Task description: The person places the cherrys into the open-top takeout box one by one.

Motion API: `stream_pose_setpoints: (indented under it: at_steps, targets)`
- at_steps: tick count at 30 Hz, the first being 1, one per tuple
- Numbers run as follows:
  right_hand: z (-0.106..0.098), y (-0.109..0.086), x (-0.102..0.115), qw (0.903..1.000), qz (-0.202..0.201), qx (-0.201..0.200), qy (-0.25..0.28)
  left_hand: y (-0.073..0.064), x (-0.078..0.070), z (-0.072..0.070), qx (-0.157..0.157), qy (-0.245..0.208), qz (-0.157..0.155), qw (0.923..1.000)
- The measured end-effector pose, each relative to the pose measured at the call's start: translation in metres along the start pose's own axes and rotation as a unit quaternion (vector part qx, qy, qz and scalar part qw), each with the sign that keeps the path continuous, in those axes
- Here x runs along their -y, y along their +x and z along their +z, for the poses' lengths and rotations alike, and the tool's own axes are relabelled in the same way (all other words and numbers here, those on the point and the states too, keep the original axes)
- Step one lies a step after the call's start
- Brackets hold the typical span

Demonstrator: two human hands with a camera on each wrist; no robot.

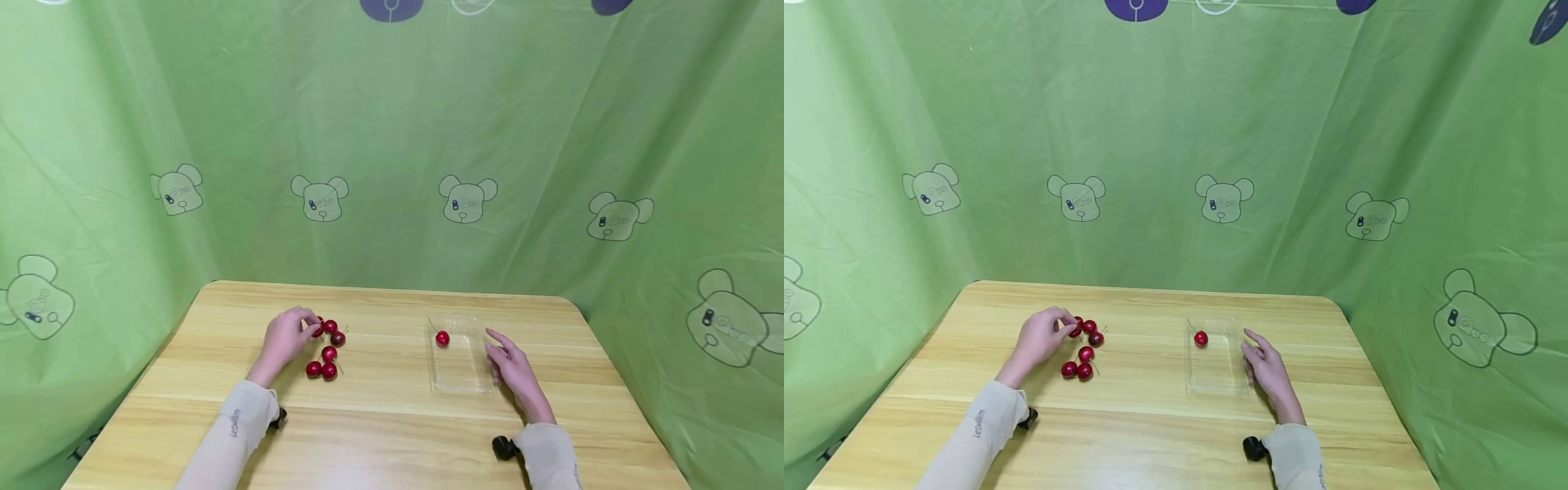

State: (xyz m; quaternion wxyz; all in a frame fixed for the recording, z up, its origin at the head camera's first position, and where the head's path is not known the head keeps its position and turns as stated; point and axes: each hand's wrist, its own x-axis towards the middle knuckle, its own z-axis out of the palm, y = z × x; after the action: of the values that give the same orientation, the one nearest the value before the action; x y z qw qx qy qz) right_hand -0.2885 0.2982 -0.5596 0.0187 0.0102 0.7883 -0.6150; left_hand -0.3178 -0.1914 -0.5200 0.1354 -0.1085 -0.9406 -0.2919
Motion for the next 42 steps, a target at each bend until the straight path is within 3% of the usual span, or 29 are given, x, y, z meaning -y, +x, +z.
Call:
stream_pose_setpoints:
  at_steps: [8,15,25,35,42]
  targets:
    - [0.001,-0.011,0.025,0.9996,0.013,0.014,0.022,0.002,-0.01,-0.004,-0.009,-0.06,-0.001,0.9981]
    - [0.002,0.0,-0.003,1.0,0.002,0.0,0.002,0.002,-0.018,-0.004,-0.005,-0.113,-0.007,0.9935]
    - [0.001,-0.001,0.0,1.0,-0.003,0.004,0.0,0.0,-0.039,-0.001,0.012,-0.183,0.005,0.983]
    - [0.0,-0.003,0.0,1.0,0.007,0.0,0.001,0.0,-0.056,0.008,0.027,-0.214,0.02,0.9761]
    - [0.002,-0.001,0.0,1.0,0.002,0.006,0.006,-0.001,-0.059,0.008,0.021,-0.216,0.021,0.9759]
